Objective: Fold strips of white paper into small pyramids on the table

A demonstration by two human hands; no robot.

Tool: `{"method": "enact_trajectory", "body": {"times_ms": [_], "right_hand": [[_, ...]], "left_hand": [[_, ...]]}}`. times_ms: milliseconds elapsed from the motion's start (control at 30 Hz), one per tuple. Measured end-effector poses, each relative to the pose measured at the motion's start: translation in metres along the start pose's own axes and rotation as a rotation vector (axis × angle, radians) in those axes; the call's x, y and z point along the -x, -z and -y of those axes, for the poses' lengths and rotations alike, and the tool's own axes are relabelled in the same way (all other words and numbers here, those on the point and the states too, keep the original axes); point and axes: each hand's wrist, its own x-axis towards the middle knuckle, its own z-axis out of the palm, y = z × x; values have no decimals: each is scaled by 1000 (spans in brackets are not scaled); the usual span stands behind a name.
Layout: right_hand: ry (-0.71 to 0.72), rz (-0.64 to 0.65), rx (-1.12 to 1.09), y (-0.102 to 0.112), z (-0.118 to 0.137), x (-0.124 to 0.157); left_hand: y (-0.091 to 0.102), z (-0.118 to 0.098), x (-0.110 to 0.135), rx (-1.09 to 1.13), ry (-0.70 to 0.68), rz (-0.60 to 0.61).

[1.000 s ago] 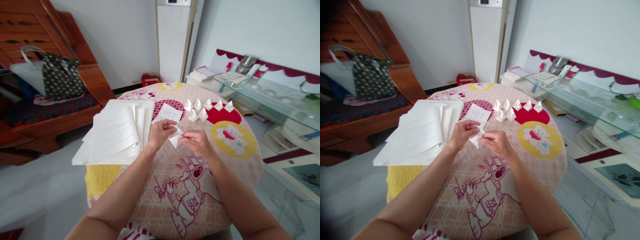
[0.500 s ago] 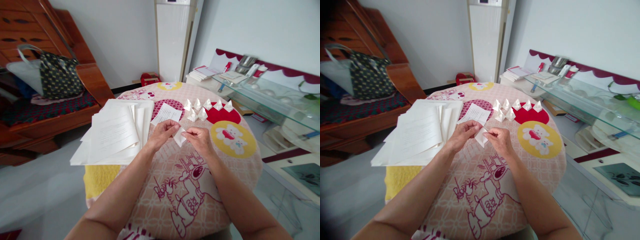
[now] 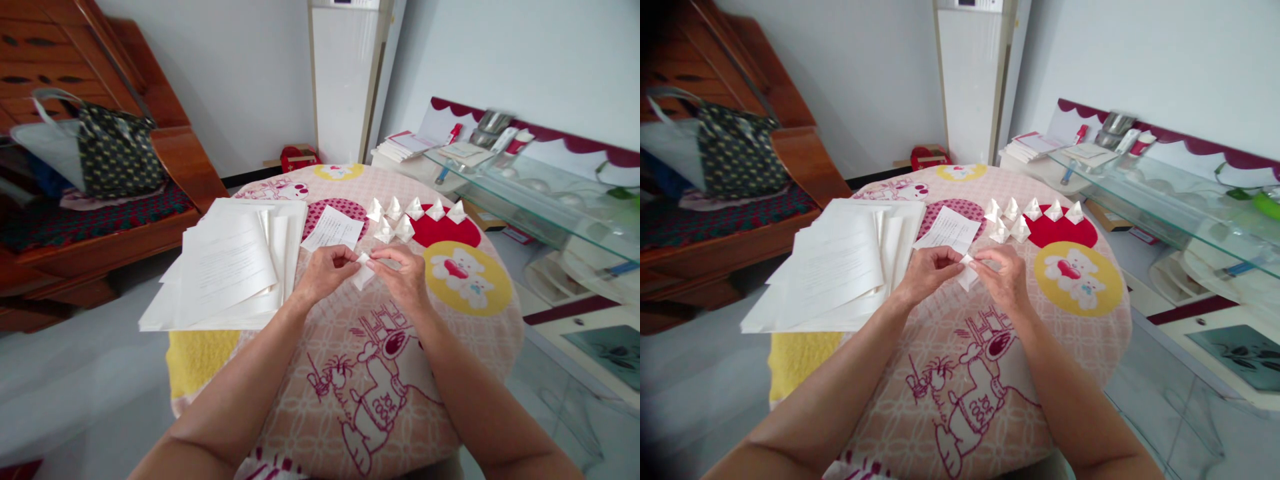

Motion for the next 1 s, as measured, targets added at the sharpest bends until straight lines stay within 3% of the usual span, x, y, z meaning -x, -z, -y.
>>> {"method": "enact_trajectory", "body": {"times_ms": [200, 367, 567, 767, 1000], "right_hand": [[-134, 150, -178, 1, 2, -1], [-152, 155, -169, 3, 5, 0], [-210, 250, -184, 7, 7, 0], [-310, 180, -282, 10, 1, -2], [-346, 180, -300, 12, -1, -4]], "left_hand": [[-2, 0, 1, 0, -8, 41], [-1, 3, 0, 36, -8, 65], [0, 3, 0, 94, -8, 75], [6, 3, -1, 205, 29, 237], [6, 7, -2, 219, 48, 261]]}}
